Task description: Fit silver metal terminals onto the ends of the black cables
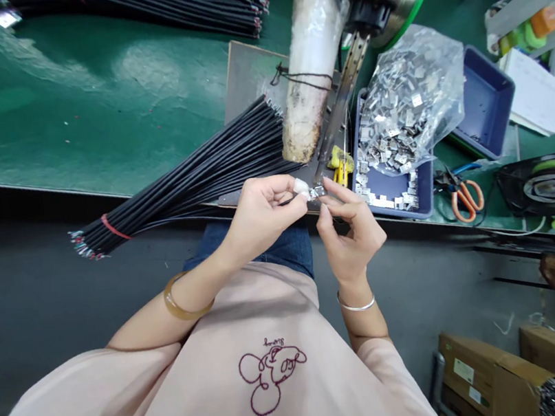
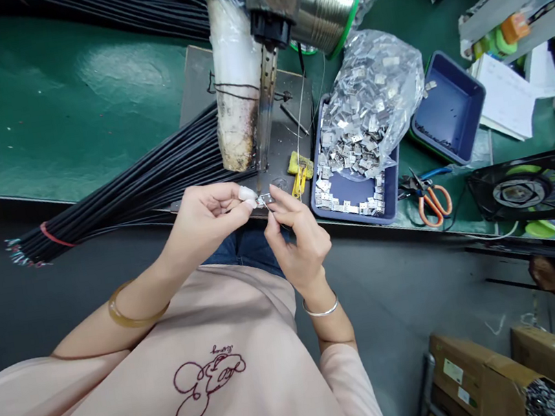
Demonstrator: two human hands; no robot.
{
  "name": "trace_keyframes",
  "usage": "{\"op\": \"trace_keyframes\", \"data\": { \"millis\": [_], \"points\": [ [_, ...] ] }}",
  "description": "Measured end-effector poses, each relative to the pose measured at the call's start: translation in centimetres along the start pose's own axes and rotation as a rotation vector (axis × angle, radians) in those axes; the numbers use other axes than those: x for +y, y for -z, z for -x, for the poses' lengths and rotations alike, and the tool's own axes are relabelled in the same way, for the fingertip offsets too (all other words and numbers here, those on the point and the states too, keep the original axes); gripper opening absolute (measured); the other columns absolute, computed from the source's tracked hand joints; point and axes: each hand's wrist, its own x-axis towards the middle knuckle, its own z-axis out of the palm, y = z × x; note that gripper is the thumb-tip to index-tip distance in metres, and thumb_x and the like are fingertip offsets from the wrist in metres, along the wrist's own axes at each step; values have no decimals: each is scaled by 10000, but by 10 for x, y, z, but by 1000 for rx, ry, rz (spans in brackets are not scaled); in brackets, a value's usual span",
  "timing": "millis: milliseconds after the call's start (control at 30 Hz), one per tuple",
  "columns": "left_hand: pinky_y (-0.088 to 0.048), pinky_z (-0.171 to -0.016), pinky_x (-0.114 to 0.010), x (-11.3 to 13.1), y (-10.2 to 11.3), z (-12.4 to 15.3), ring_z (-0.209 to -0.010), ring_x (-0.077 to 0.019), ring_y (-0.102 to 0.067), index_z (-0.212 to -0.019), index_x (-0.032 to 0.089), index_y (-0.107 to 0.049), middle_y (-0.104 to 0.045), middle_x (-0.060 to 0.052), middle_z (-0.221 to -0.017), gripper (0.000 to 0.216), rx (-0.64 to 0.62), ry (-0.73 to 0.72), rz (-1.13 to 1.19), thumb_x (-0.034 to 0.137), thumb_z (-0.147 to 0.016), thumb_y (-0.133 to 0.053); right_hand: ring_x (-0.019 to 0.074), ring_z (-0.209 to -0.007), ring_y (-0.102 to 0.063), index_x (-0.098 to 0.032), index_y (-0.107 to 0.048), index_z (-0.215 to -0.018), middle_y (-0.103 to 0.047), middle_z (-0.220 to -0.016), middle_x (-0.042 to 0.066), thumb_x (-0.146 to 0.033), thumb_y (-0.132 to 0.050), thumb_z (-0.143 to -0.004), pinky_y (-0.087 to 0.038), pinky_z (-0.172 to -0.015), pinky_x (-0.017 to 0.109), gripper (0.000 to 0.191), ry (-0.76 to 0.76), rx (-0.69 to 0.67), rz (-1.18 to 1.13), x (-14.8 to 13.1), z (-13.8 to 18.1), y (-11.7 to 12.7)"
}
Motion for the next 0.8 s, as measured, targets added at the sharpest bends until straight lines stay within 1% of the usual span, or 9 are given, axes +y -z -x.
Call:
{"op": "trace_keyframes", "data": {
  "millis": [133,300,467,633,800],
  "points": [
    [-223,-500,-216,-1,-1,-1,-517,-53,-295,-657,140,-604,-375,51,-553,137,24,-37,-48,207,-772,-636,172,-914,-780,-222,-592,-910,-755,-1187,62,-155,-600,-912,-673,-753,323,67,-40,-16,-32,-1,-3,0],
    [-240,-502,-216,-2,-2,-2,-515,-55,-303,-679,146,-612,-382,52,-552,120,28,-48,-64,204,-781,-634,166,-919,-779,-215,-598,-905,-750,-1198,61,-132,-616,-898,-679,-780,319,85,-48,-27,-52,0,-5,0],
    [-262,-507,-217,1,-1,-4,-530,-69,-337,-703,154,-617,-398,43,-562,109,49,-58,-43,226,-782,-638,181,-960,-772,-217,-613,-906,-745,-1206,64,-128,-616,-896,-686,-831,368,90,-23,-22,-35,-4,-11,0],
    [-221,-493,-224,2,1,-3,-519,-62,-286,-685,157,-574,-344,53,-562,135,5,-64,-78,212,-799,-622,183,-976,-766,-216,-621,-887,-752,-1177,63,-109,-649,-861,-688,-816,351,114,-11,2,-64,-6,-10,1],
    [-184,-483,-225,1,1,0,-513,-60,-229,-679,165,-526,-294,63,-565,167,-31,-58,-105,202,-831,-584,170,-912,-776,-223,-610,-906,-758,-1151,55,-119,-642,-876,-680,-802,341,112,-52,-21,-84,-4,-6,4]
  ]
}}
